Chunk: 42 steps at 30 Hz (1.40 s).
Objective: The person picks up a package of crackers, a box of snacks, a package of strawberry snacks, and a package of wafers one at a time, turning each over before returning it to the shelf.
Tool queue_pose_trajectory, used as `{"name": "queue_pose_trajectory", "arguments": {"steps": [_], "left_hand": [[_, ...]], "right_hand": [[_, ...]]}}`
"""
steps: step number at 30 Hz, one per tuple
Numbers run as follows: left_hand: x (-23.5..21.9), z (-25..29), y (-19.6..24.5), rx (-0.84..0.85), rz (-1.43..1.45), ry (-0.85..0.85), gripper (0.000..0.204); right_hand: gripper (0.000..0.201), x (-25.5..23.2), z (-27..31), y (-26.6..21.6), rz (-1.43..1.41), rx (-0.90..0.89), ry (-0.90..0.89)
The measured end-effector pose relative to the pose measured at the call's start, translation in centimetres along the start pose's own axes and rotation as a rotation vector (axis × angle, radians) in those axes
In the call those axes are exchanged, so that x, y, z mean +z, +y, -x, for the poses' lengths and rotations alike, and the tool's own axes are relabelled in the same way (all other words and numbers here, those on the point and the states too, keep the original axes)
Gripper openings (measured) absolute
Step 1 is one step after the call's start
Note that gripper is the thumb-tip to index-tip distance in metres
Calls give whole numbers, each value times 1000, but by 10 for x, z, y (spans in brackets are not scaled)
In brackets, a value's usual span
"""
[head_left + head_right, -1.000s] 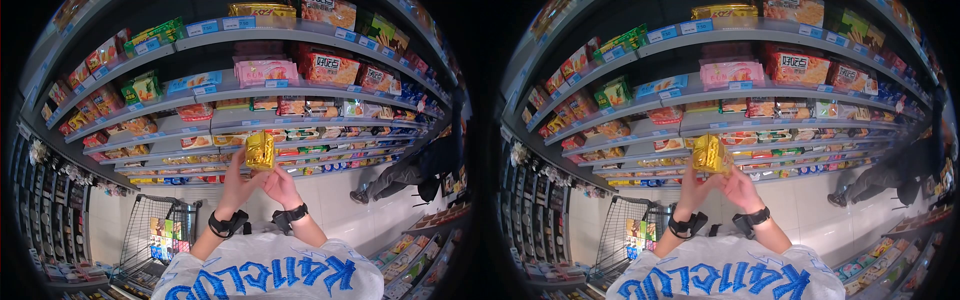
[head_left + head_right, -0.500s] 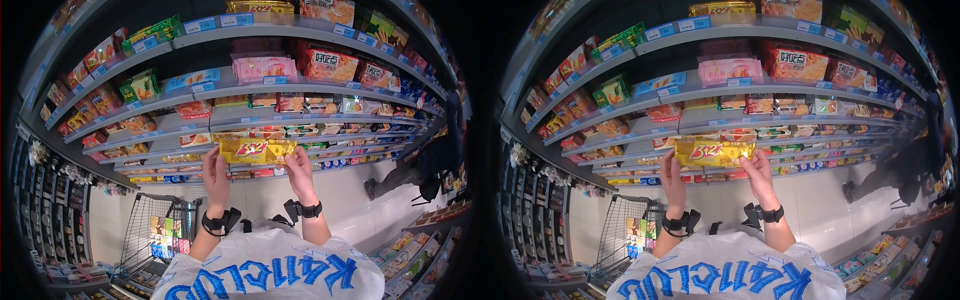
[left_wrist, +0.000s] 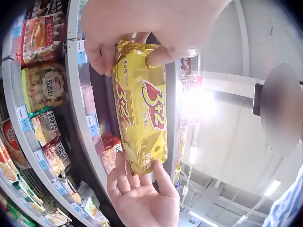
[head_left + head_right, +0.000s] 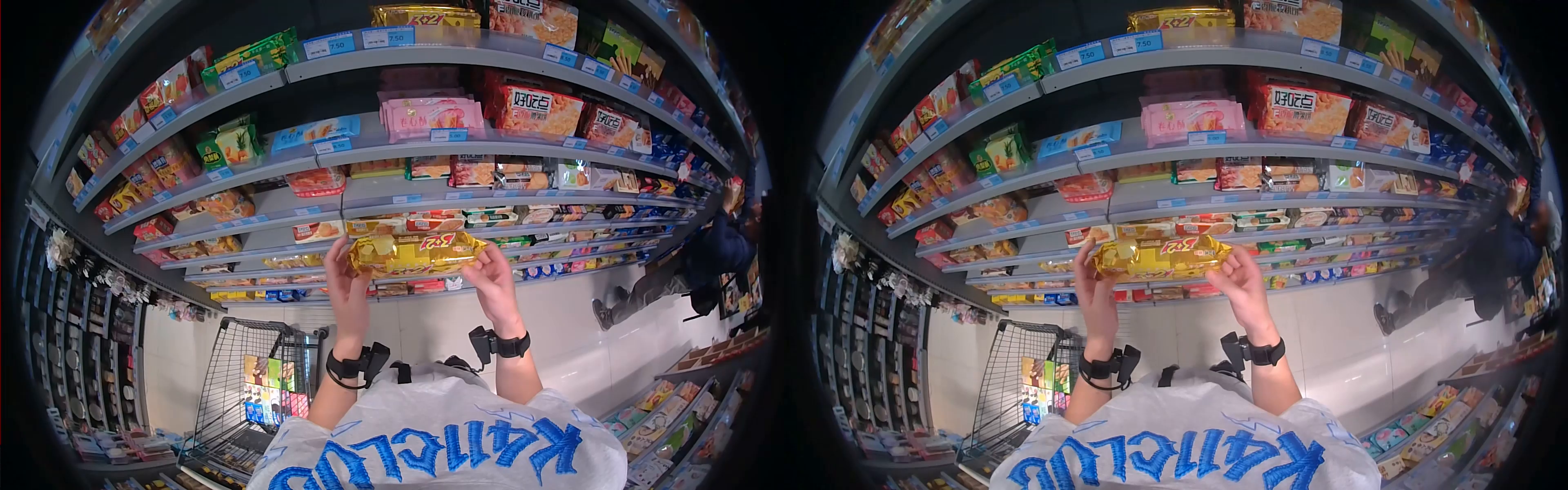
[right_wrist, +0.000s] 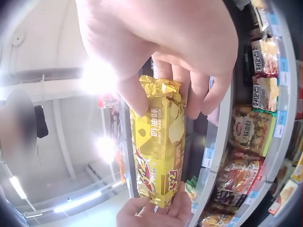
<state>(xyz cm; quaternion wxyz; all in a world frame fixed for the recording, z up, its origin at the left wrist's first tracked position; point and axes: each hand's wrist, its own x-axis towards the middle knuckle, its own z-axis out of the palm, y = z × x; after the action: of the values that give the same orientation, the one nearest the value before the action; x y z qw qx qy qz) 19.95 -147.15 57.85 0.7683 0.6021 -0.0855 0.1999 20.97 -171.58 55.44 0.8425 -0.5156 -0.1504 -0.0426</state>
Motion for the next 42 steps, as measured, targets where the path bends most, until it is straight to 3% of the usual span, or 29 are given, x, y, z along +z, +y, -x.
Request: {"name": "queue_pose_trajectory", "arguments": {"steps": [4, 17, 20, 26, 29, 31, 35, 38, 41, 42], "left_hand": [[8, 2, 13, -10, 97, 8, 77], [-8, -6, 16, -16, 55, -101, 77], [-14, -8, 10, 12, 58, -67, 74], [-27, -10, 9, -94, -11, -136, 58], [-31, -9, 9, -176, 73, -61, 46], [-39, -14, 6, -300, 287, -68, 39], [-49, -16, 11, -341, 311, -183, 37], [-58, -20, 9, -369, 245, -188, 37], [-62, -35, 6, -305, 223, -180, 39], [-60, -41, 14, -295, 248, -189, 39]], "right_hand": [[52, -1, 2, -5, -101, 52, -11], [49, -11, -3, -13, -17, 37, -130], [45, -5, -5, -11, 30, 85, -48], [40, 11, -11, -18, -89, 193, -29], [39, 6, -14, -6, -82, 255, 2], [39, 10, -17, -7, -80, 308, 27], [40, 17, -17, -2, -154, 448, 132], [38, 20, -19, 2, -151, 468, 100], [35, 22, -29, 4, -53, 348, 86], [32, 18, -33, -4, -17, 334, -24]]}}
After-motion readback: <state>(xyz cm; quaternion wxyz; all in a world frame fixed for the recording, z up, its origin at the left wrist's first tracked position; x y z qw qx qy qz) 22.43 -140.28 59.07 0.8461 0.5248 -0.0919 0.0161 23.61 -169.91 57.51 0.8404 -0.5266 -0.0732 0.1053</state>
